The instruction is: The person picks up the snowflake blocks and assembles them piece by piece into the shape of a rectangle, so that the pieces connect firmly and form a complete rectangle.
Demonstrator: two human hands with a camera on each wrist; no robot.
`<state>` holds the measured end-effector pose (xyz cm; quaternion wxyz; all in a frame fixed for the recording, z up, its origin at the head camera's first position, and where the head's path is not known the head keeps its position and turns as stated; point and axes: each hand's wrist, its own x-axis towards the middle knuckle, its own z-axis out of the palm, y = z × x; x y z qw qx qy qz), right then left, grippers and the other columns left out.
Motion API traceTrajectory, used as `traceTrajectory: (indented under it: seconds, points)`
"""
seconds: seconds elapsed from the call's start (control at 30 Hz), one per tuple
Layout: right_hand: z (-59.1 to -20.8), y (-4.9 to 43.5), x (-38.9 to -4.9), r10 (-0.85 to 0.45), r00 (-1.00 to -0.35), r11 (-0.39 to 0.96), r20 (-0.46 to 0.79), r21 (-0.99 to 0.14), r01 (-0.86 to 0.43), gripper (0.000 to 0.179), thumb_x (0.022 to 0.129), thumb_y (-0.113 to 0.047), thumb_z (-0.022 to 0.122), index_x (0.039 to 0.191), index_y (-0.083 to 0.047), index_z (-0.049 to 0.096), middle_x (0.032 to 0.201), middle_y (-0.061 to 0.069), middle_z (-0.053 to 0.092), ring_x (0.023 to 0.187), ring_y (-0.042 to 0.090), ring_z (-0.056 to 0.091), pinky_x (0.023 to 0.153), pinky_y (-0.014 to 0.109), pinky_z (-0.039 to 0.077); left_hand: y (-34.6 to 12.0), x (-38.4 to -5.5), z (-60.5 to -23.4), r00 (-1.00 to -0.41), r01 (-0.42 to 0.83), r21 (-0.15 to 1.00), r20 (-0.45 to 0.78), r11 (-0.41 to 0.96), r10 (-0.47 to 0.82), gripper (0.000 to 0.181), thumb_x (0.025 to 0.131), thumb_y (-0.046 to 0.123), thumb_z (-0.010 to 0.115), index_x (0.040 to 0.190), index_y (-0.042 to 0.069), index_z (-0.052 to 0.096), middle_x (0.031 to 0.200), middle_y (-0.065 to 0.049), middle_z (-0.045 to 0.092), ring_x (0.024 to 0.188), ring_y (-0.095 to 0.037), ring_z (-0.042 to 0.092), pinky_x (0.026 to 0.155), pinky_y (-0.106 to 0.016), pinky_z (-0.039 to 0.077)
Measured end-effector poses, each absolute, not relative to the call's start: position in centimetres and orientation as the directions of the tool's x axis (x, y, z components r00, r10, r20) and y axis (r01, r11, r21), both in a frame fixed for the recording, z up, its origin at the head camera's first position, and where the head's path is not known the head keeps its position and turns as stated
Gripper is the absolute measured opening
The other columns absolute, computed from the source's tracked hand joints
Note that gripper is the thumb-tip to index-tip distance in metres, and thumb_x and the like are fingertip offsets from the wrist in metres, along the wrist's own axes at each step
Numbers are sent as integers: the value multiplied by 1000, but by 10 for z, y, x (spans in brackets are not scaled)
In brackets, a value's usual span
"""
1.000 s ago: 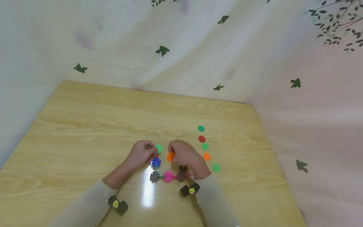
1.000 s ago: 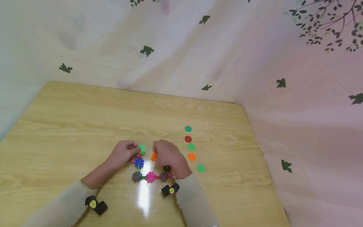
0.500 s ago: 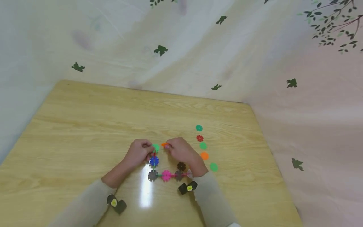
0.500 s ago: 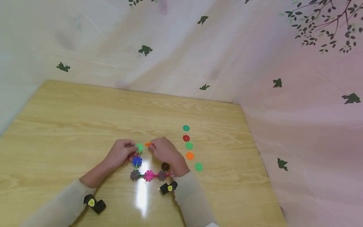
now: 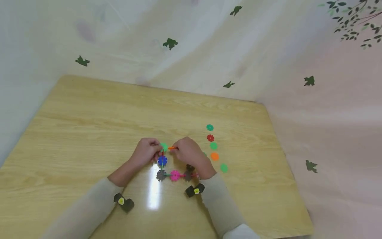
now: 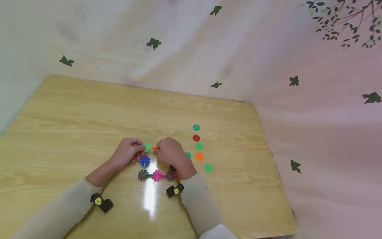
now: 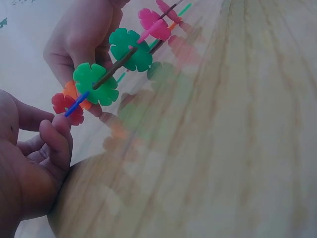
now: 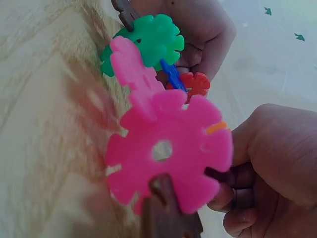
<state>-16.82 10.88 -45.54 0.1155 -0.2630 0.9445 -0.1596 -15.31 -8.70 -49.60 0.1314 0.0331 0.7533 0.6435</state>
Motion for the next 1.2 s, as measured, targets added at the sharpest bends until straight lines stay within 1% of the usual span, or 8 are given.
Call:
traceTrajectory:
  seconds: [0.13, 0.23, 0.4, 0.53, 0.67, 0.73, 1.03, 1.2]
  points:
    - [-452, 106, -169, -523, -844, 825, -117, -320, -467, 20, 97, -21, 70, 82, -9, 76, 61, -4, 53, 54, 10, 43, 50, 21, 38, -87, -155, -495, -963, -117, 978, -154, 172, 221, 12, 94, 4, 63, 91, -7, 67, 68, -9, 65, 47, -13, 52, 38, -23, 45]
    - [-450, 104, -169, -522, -846, 835, -108, -268, -481, 27, 97, -20, 69, 72, -12, 67, 61, -3, 51, 56, 13, 45, 52, 23, 41, -86, -157, -493, -965, -114, 977, -152, 180, 212, 12, 94, 3, 63, 90, -7, 67, 68, -10, 65, 47, -13, 52, 39, -23, 45]
    - [-445, 101, -168, -516, -851, 852, -103, -170, -496, 33, 96, -17, 67, 64, -14, 58, 64, -1, 55, 61, 17, 53, 55, 29, 48, -84, -158, -490, -969, -116, 977, -150, 178, 196, 11, 93, 3, 64, 87, -6, 67, 65, -8, 65, 45, -13, 52, 37, -22, 45]
    - [-443, 103, -166, -538, -841, 835, -46, -164, -525, 28, 96, -17, 69, 68, -12, 63, 66, -1, 58, 63, 17, 56, 58, 31, 51, -82, -157, -489, -970, -126, 979, -155, 162, 186, 12, 92, 3, 64, 85, -7, 67, 63, -7, 64, 44, -12, 52, 37, -22, 44]
    - [-445, 107, -168, -585, -810, 785, 38, -224, -577, 15, 96, -19, 72, 84, -10, 75, 74, -1, 66, 66, 13, 58, 64, 26, 53, -85, -156, -487, -970, -138, 981, -162, 135, 184, 12, 91, 1, 64, 87, -9, 67, 63, -7, 65, 45, -12, 53, 37, -23, 46]
    - [-446, 108, -170, -603, -796, 765, 56, -241, -597, 14, 95, -19, 72, 90, -8, 78, 77, 0, 70, 67, 13, 59, 65, 25, 54, -86, -156, -487, -969, -142, 982, -163, 122, 186, 12, 91, 1, 64, 88, -9, 67, 64, -8, 65, 45, -13, 53, 37, -23, 46]
    - [-454, 105, -172, -657, -751, 720, 64, -241, -650, 14, 95, -19, 72, 91, -9, 80, 82, 1, 74, 71, 13, 66, 68, 27, 55, -86, -156, -492, -968, -164, 980, -182, 117, 172, 12, 92, 1, 64, 86, -9, 66, 63, -7, 64, 44, -12, 53, 37, -23, 47]
    - [-460, 105, -170, -682, -725, 696, 92, -223, -683, 14, 96, -18, 72, 89, -8, 79, 81, 1, 74, 72, 14, 68, 69, 27, 56, -84, -153, -491, -968, -192, 976, -206, 101, 147, 11, 92, -2, 63, 86, -11, 65, 61, -7, 63, 42, -10, 53, 37, -23, 48]
